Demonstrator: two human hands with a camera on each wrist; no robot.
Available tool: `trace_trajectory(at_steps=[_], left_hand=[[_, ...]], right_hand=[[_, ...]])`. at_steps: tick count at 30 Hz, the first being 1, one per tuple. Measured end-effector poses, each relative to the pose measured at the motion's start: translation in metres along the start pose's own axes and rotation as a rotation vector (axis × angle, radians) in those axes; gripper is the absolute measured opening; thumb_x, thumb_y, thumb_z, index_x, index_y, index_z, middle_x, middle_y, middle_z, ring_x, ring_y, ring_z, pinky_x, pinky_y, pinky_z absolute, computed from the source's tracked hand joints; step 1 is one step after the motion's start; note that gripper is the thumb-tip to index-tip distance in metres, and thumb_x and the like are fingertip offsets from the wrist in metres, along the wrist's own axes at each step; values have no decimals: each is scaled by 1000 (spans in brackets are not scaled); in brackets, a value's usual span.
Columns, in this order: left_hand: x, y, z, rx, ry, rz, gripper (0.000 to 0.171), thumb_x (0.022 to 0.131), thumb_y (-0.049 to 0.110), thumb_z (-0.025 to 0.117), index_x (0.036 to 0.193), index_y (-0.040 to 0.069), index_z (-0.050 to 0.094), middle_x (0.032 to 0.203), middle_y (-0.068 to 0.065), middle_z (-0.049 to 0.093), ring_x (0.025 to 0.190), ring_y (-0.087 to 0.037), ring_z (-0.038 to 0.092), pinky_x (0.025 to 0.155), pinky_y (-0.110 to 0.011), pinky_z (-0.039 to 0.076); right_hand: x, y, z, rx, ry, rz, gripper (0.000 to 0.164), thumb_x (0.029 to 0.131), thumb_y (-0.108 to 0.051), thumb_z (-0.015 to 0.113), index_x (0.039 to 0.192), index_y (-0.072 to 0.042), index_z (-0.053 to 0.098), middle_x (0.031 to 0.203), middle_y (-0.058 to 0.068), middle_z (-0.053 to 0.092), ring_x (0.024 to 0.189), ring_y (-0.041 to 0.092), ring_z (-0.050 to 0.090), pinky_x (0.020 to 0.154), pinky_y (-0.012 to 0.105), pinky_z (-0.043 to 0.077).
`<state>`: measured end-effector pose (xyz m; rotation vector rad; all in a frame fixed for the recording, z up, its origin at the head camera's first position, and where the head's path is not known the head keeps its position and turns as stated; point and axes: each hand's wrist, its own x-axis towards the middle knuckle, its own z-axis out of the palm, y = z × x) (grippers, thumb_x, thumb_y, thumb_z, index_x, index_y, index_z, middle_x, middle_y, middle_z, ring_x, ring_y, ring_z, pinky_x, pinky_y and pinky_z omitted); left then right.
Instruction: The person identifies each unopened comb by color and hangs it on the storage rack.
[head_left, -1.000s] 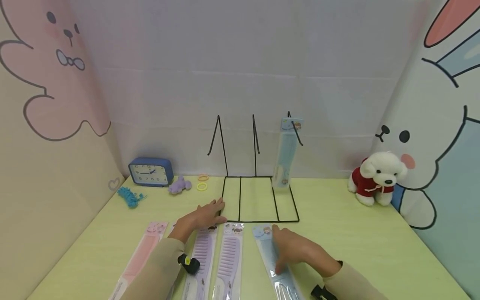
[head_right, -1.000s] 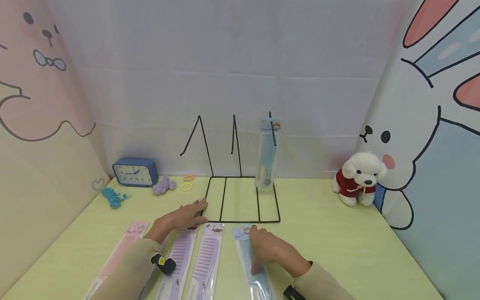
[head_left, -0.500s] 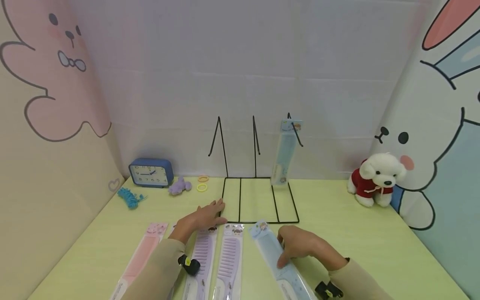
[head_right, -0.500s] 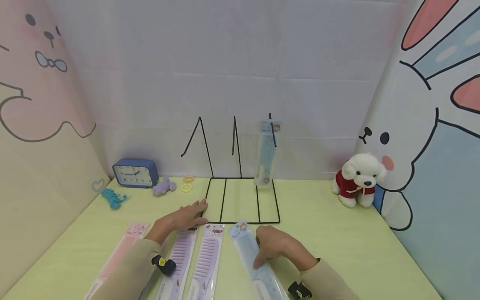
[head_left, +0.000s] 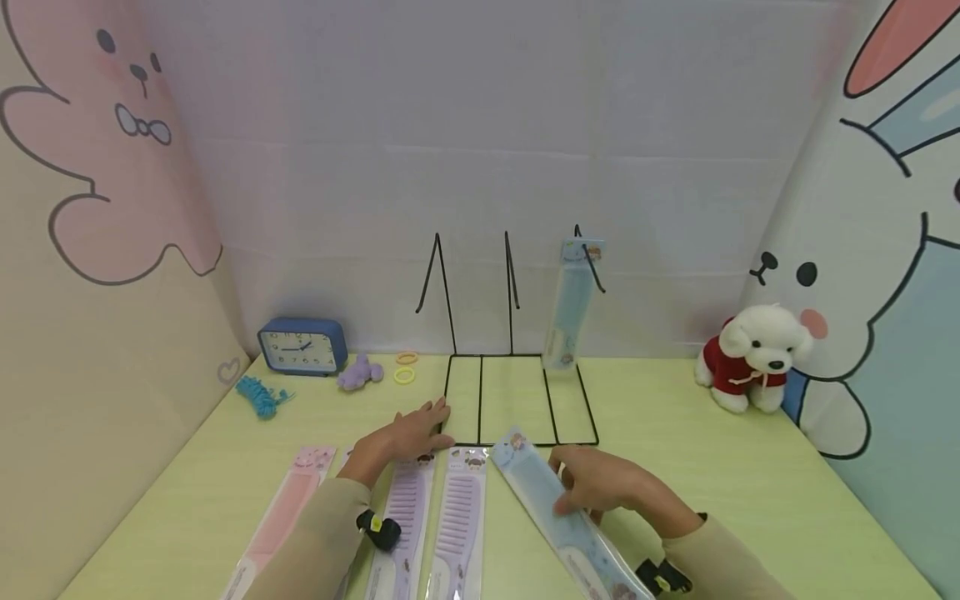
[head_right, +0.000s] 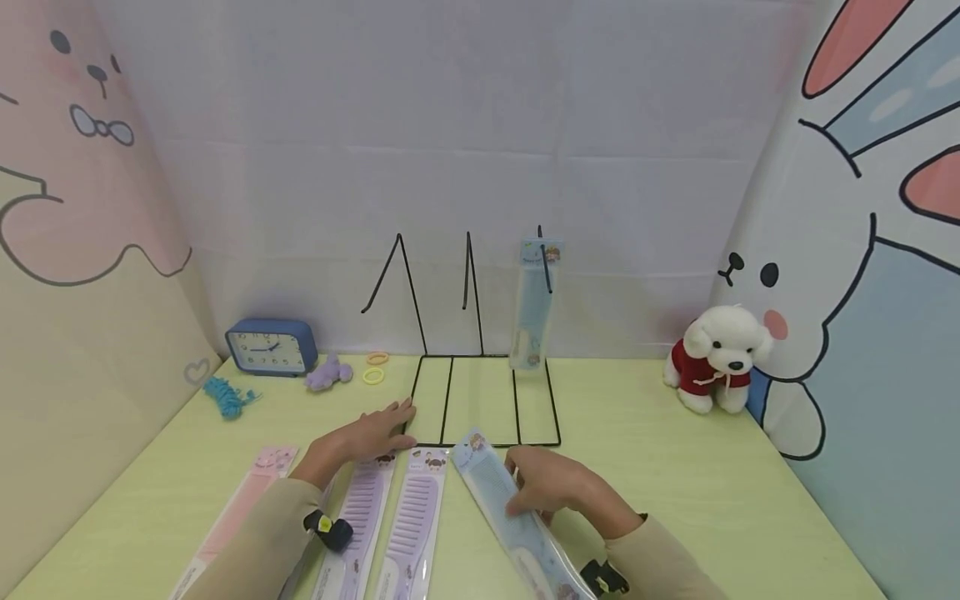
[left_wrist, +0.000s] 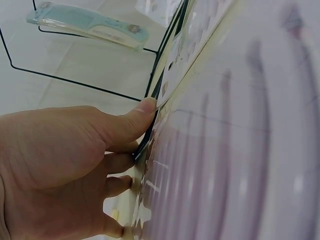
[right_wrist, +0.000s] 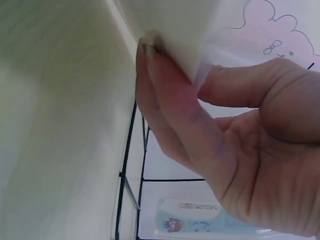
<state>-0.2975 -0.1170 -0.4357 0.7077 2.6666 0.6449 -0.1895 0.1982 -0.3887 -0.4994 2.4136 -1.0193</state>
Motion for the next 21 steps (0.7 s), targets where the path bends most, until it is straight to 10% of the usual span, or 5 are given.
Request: trace_trajectory(at_steps=[9,21], left_hand=[[2,0,0,14,0,-19,68,103,32,57,157,1,28,164,-19,19,150,-39,15,111,-73,7],[0,2,0,1,5,-18,68,103,31,58,156,0,31,163,-20,21,149,-41,16,110,-74,8]], right_hand=[[-9,-12,-20,203,-19,-33,46,93,0,69,131,0,44,103,14,63,87,28,66,55,43,57],[-27,-21,-52,269,256,-134,38,90,-9,75,120,4,56,97,14,67,85,28,68,63,43,59]])
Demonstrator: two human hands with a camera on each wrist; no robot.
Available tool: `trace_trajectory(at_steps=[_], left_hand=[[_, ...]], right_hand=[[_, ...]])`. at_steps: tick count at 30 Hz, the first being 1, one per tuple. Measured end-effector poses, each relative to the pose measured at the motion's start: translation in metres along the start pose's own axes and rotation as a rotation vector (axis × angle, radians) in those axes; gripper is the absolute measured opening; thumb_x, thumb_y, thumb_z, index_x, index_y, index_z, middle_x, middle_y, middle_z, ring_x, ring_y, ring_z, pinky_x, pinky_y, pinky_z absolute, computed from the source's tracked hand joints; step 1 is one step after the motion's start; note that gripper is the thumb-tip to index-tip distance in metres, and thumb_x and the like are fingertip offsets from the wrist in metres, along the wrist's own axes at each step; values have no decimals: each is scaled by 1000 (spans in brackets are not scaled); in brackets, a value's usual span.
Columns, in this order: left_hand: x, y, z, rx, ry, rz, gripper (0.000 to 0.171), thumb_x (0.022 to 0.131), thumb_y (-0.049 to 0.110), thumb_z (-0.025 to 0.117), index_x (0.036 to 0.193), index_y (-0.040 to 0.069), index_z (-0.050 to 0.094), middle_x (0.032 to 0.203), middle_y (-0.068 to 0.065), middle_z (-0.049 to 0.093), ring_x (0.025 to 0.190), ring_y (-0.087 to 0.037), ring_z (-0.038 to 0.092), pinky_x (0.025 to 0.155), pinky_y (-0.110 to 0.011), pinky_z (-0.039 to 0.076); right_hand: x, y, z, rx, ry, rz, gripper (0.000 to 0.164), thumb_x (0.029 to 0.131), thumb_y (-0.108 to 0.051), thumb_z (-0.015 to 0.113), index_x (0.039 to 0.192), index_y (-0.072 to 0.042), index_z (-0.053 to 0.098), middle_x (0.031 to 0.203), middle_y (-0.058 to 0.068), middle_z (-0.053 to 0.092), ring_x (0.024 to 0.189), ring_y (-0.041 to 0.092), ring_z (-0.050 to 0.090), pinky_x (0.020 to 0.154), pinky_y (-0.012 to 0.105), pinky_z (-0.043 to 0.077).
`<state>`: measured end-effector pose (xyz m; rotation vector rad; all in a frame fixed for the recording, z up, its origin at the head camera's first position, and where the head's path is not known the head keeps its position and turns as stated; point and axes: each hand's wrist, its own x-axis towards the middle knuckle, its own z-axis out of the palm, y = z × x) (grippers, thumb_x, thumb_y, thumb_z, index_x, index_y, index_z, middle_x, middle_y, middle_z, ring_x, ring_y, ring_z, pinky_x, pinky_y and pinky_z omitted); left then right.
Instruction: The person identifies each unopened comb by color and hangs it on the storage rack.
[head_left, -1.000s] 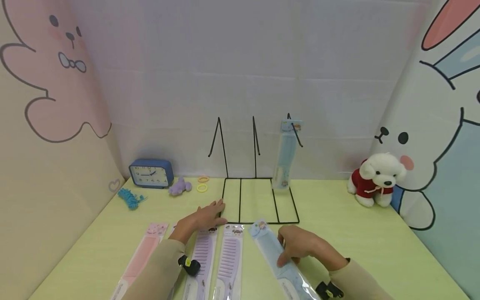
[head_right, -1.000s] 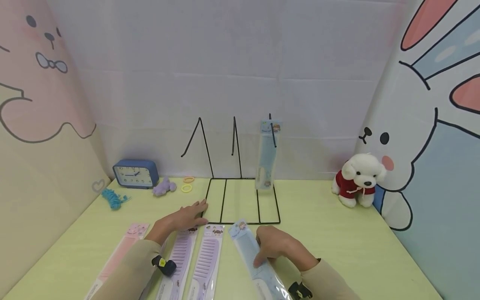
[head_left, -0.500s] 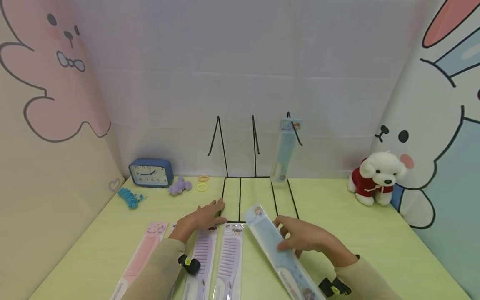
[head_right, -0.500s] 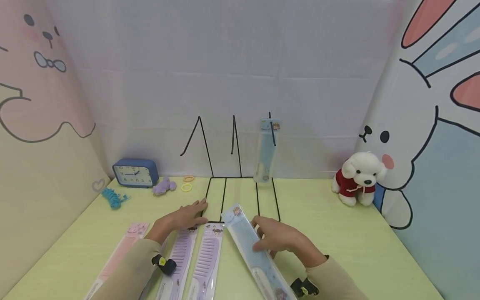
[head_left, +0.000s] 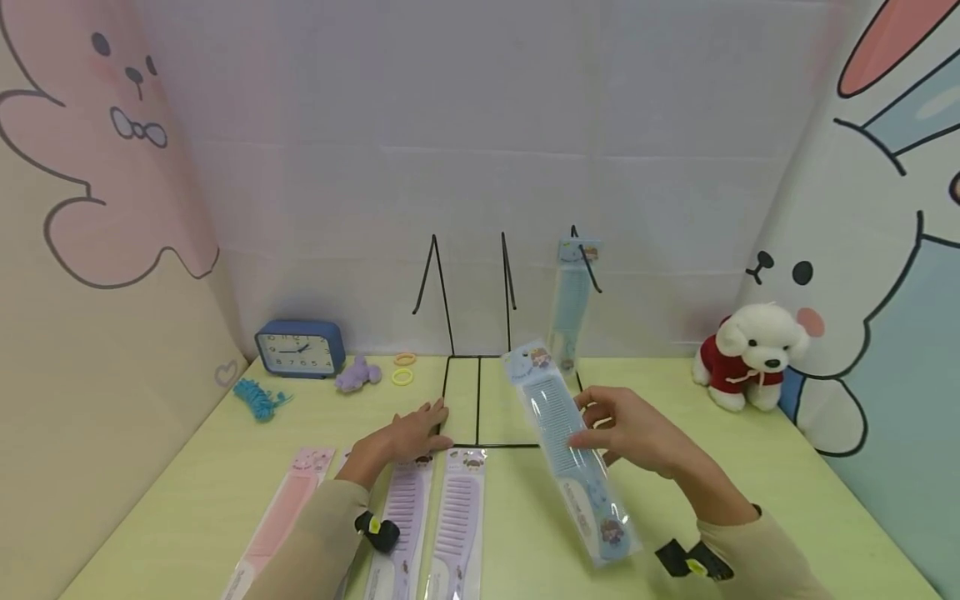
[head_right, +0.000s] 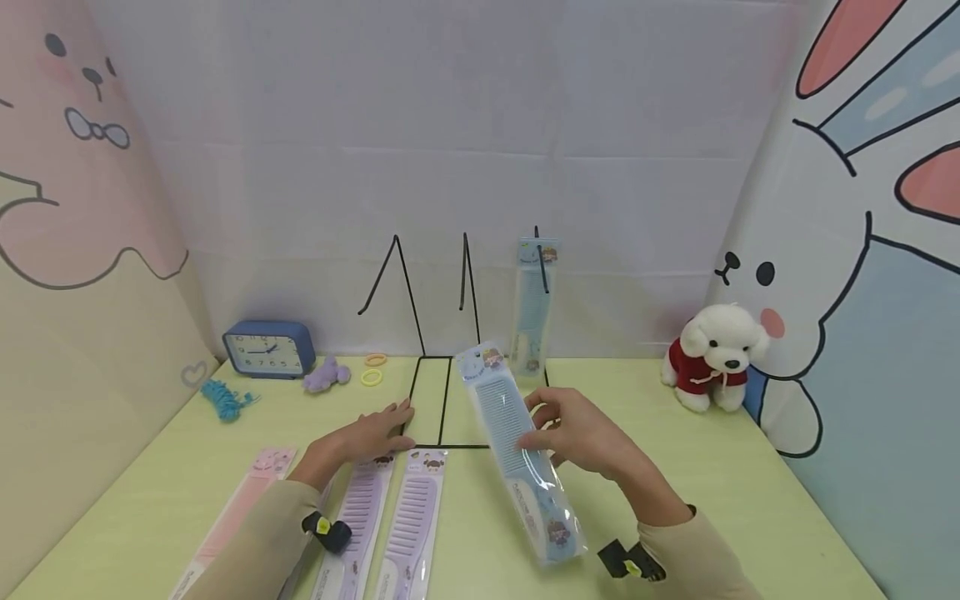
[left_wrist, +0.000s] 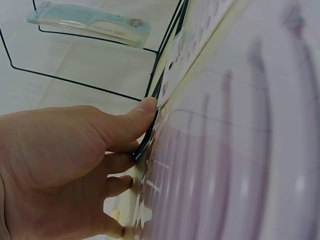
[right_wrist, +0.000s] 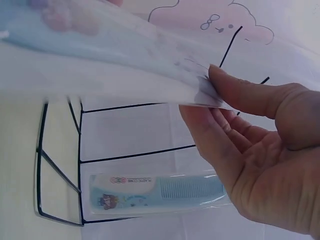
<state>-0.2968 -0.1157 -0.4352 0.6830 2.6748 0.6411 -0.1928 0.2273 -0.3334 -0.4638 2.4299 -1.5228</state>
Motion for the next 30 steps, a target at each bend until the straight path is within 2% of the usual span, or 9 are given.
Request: trace_trajectory(at_steps=[5,9,13,18,30], left_hand=[[0,-1,1,1,4,-1,68,102,32,58,156,0,31,163,-20,22,149,-40,17,110,-74,8],[0,-2,2,0,2,3,68,103,31,58,156,0,30,163,-20,21,149,-41,16,110,-74,8],[0,-1,0,-6,3,7,67,103,30,58,155,-1,31,163,-21,21,149,-42,16,109,-75,8],[1,-2,0,-3,1,12,67,103,30,58,155,-1,31,163,-21,21,149,-42,16,109,-75,8],[1,0,0,20,4,-2,67,103,31,58,155,-1,32,162,-20,22,149,-42,18,110,-74,9]], right_hand=[[-11,-9,-16,-7,130,-71,39,91,-11,74,123,3,57,102,16,67,91,30,68,69,43,60],[-18,-14,-25,-29,225,-89,44,92,-13,74,129,3,55,109,20,66,95,32,69,72,43,60],[-22,-16,-30,-46,286,-98,47,93,-13,73,132,4,53,116,23,64,98,35,69,73,42,60],[-22,-15,-33,-30,315,-102,46,93,-12,73,132,4,53,115,24,64,96,35,69,73,42,61],[-19,-9,-40,-9,312,-73,47,94,-11,72,133,4,52,115,24,62,98,36,68,75,45,60]])
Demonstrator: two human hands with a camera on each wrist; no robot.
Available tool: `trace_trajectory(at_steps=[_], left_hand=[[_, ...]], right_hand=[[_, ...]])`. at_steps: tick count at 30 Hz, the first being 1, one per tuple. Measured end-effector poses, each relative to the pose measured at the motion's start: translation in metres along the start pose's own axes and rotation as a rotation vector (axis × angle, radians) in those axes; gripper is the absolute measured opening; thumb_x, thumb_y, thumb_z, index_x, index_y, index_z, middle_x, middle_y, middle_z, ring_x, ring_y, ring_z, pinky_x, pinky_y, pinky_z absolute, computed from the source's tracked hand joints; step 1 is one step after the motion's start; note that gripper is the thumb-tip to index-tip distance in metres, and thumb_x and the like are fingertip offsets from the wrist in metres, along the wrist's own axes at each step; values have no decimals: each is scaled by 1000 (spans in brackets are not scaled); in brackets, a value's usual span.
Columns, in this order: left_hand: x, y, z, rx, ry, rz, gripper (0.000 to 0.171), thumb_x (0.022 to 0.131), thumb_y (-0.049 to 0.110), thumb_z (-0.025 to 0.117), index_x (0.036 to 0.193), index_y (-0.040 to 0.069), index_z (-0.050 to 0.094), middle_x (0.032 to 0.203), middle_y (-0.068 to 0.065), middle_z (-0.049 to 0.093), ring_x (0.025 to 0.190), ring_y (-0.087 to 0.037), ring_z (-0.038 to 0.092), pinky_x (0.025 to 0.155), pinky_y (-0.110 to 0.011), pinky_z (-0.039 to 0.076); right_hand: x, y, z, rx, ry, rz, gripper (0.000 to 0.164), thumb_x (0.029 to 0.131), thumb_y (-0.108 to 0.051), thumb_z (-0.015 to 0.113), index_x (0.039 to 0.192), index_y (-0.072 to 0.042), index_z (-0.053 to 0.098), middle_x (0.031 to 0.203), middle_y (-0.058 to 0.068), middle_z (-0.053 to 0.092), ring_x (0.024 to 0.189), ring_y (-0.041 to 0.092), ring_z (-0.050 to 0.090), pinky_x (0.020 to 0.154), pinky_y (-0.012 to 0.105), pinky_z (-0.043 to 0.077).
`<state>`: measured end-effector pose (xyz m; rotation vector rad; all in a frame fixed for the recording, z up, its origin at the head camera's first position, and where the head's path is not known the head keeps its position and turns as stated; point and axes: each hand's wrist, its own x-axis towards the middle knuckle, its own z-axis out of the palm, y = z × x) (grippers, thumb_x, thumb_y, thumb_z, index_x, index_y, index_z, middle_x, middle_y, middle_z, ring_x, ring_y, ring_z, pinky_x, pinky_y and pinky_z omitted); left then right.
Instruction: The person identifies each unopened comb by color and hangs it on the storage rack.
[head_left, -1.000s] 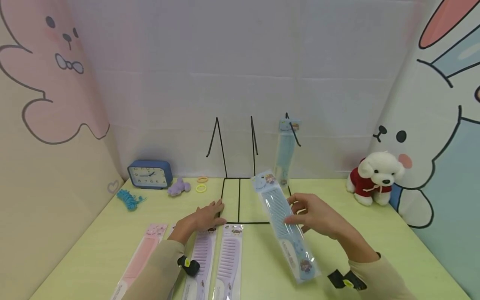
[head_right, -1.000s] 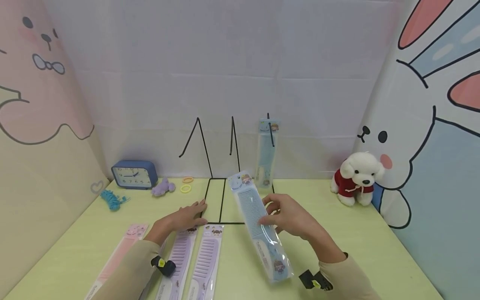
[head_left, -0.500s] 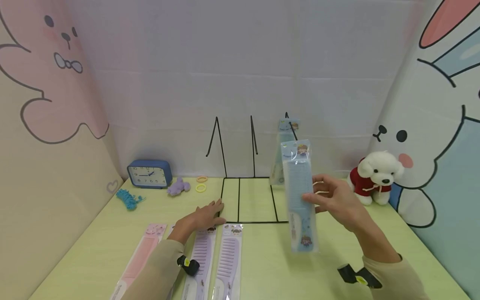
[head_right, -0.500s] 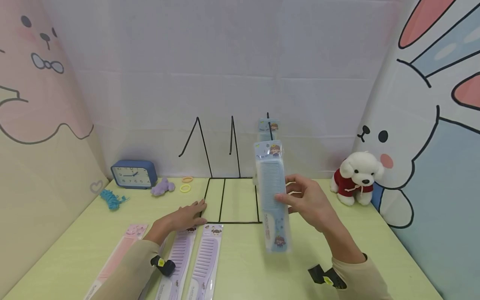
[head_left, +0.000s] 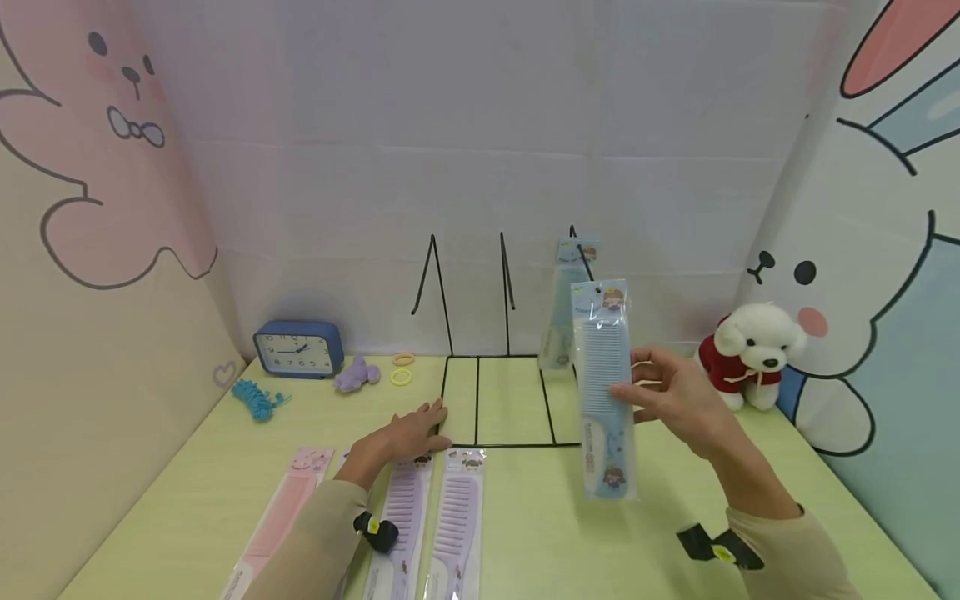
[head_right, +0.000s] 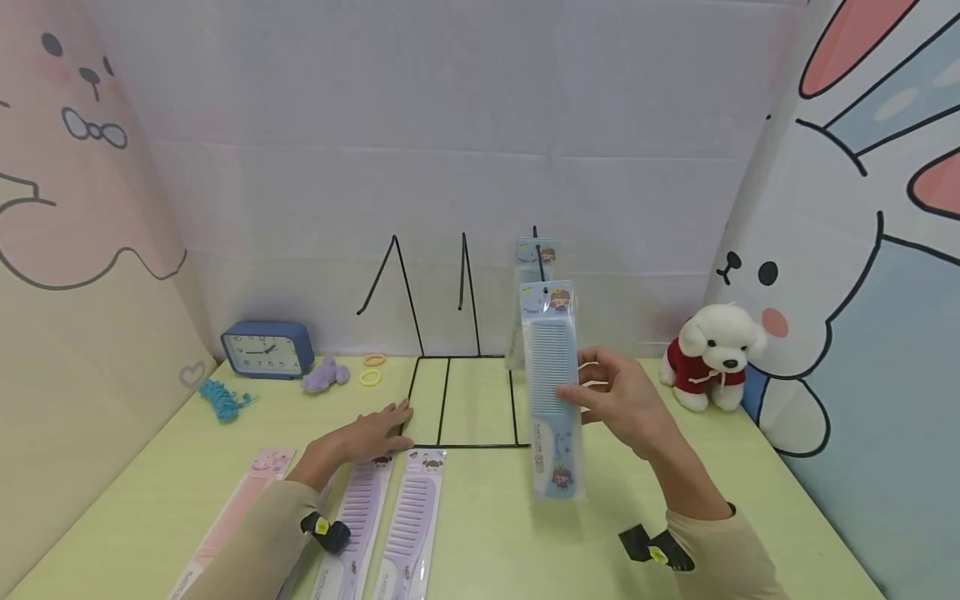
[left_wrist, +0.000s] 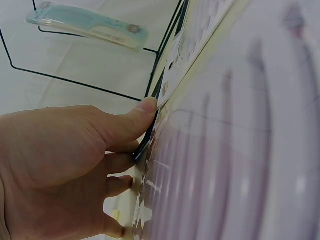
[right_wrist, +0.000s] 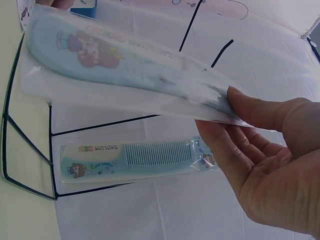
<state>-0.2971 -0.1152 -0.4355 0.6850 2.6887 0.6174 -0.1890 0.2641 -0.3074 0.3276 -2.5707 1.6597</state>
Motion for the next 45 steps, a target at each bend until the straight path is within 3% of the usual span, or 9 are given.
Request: trace_trajectory(at_steps=[15,21,35,40,45], left_hand=[[1,0,1,11,-2,1,66,104,31,56,156,0,30,163,-20,20,150,-41,15,111,-73,8],[-1,-2,2,-6,-1,10,67,103,32,57,155,-1,31,163,-21,21,149,-42,17,109,-75,9],[1,-2,1,-10,1,22,66,103,31,58,155,-1,32,163,-21,21,149,-42,17,108,-76,9],[1,-3,1,-9,-2,21,67,103,32,57,156,0,30,163,-19,20,149,-41,16,109,-75,8],[1,-2,0,-16,-6,14,67,103,31,57,156,0,30,163,-19,20,149,-41,15,110,-75,8]], right_hand=[[13,16,9,3,58,-31,44,96,-14,70,131,8,56,115,25,65,101,33,68,77,41,60],[25,29,15,30,99,-36,44,96,-18,71,128,10,60,116,25,67,96,25,69,76,36,60],[78,44,22,121,173,-5,45,97,-22,69,131,7,59,119,22,66,97,17,68,81,35,59],[98,52,19,108,180,19,55,97,-24,69,138,8,52,123,21,59,100,15,63,87,34,57],[114,57,14,135,202,22,49,97,-24,69,132,9,57,116,18,63,95,14,65,87,35,57]])
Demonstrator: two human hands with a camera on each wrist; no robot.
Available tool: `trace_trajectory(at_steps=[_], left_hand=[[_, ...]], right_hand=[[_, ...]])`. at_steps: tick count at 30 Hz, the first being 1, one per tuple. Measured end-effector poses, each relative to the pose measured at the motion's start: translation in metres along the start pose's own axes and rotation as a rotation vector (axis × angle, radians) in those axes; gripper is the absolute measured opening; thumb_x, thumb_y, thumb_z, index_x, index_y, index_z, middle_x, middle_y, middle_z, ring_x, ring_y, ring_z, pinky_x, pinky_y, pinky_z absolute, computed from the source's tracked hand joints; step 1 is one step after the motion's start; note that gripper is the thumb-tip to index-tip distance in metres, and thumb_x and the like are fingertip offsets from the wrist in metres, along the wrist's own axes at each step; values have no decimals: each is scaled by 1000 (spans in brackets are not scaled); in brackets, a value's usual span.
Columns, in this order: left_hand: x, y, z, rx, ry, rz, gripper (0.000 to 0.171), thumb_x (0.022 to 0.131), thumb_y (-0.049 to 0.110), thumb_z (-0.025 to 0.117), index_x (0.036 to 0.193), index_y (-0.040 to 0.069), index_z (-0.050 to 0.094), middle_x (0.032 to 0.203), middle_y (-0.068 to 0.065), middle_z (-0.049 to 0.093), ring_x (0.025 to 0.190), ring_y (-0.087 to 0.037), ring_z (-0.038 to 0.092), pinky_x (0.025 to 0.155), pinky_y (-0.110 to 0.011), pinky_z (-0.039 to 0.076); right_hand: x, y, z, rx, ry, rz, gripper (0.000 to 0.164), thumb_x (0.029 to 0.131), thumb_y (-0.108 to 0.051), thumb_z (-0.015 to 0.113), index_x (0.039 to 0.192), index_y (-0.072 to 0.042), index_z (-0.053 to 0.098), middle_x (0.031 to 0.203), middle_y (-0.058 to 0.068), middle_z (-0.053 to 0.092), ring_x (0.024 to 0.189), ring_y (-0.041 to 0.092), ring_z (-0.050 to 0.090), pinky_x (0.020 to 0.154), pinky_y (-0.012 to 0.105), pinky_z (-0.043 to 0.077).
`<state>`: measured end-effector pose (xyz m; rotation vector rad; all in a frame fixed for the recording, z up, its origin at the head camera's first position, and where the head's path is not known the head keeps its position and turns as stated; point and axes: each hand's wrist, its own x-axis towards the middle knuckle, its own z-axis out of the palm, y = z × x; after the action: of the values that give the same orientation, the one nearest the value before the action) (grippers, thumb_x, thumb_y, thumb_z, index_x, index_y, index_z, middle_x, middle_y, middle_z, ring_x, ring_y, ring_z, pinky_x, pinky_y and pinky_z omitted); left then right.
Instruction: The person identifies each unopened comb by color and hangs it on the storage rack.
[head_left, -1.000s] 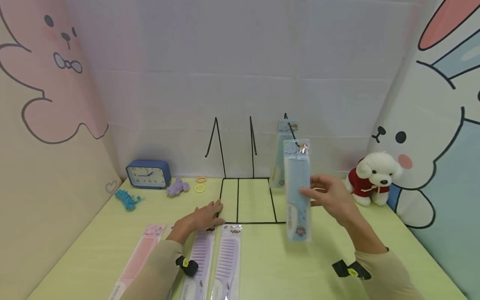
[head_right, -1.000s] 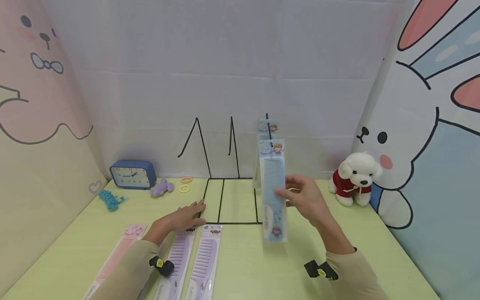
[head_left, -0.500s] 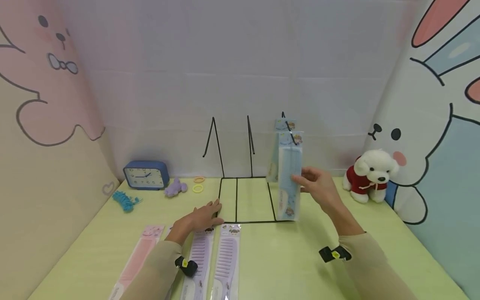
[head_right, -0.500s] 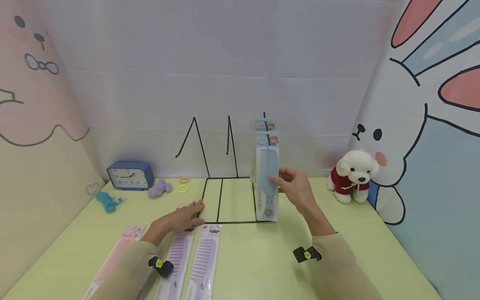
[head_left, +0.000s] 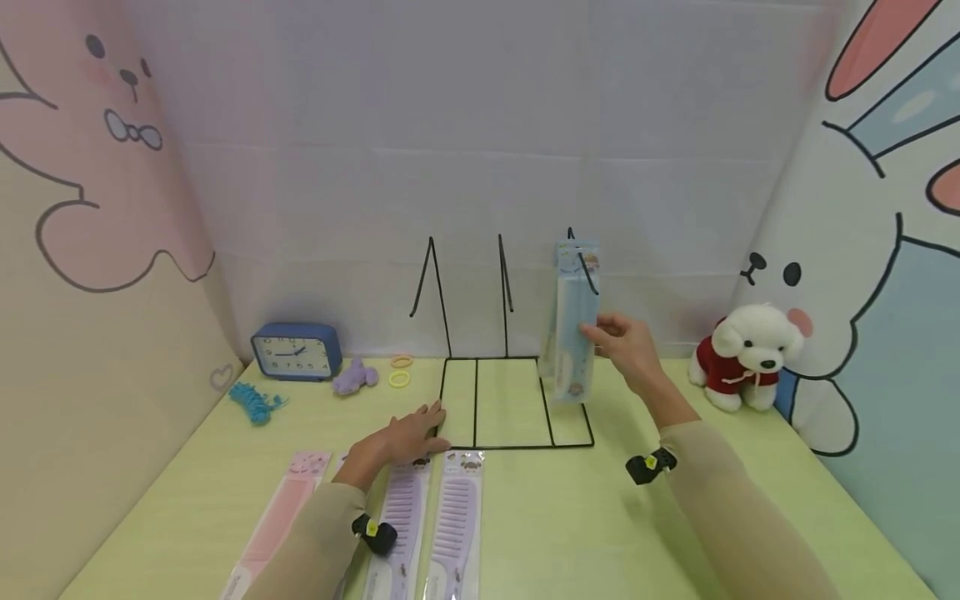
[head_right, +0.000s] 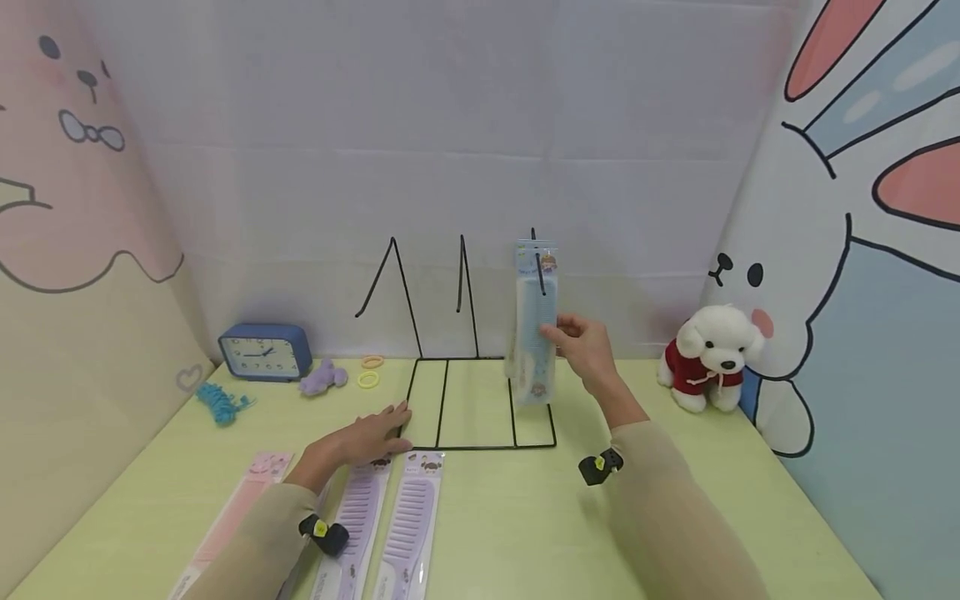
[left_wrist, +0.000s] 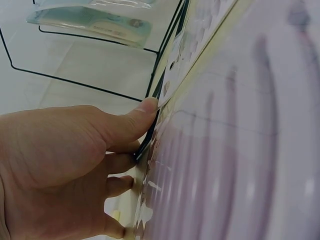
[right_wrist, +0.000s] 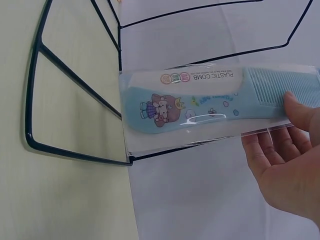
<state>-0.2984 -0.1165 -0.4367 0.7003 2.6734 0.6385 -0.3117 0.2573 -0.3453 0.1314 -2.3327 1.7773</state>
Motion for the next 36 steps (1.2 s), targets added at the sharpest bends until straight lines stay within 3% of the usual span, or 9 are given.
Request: trace_trajectory(at_steps=[15,21,30,36], left_hand=[[2,1,-2,7,-9,6,67,103,31,57,156,0,30,164,-18,19,150,-39,15,110,-74,8],[1,2,-3,11,-6,-5,67,103,31,57,156,1,30,164,-18,20,150,-39,15,111,-73,8],[2,0,-2,20,-15,-7,67,103,32,57,157,2,30,164,-17,19,150,-39,15,111,-73,9],[2,0,-2,16,-20,-7,67,103,31,56,156,1,30,164,-18,19,150,-39,14,110,-74,8]], right_hand=[[10,-1,4,16,17,33,49,96,-23,71,130,9,57,115,15,61,97,20,65,89,35,56],[7,7,3,-21,-11,38,49,95,-17,71,131,12,54,119,21,58,106,34,62,93,39,54],[-1,22,3,-33,31,86,47,97,-18,68,130,13,53,121,23,57,114,44,58,99,45,50],[-19,30,8,-50,8,116,47,96,-21,70,128,10,57,120,22,61,108,38,64,93,40,54]])
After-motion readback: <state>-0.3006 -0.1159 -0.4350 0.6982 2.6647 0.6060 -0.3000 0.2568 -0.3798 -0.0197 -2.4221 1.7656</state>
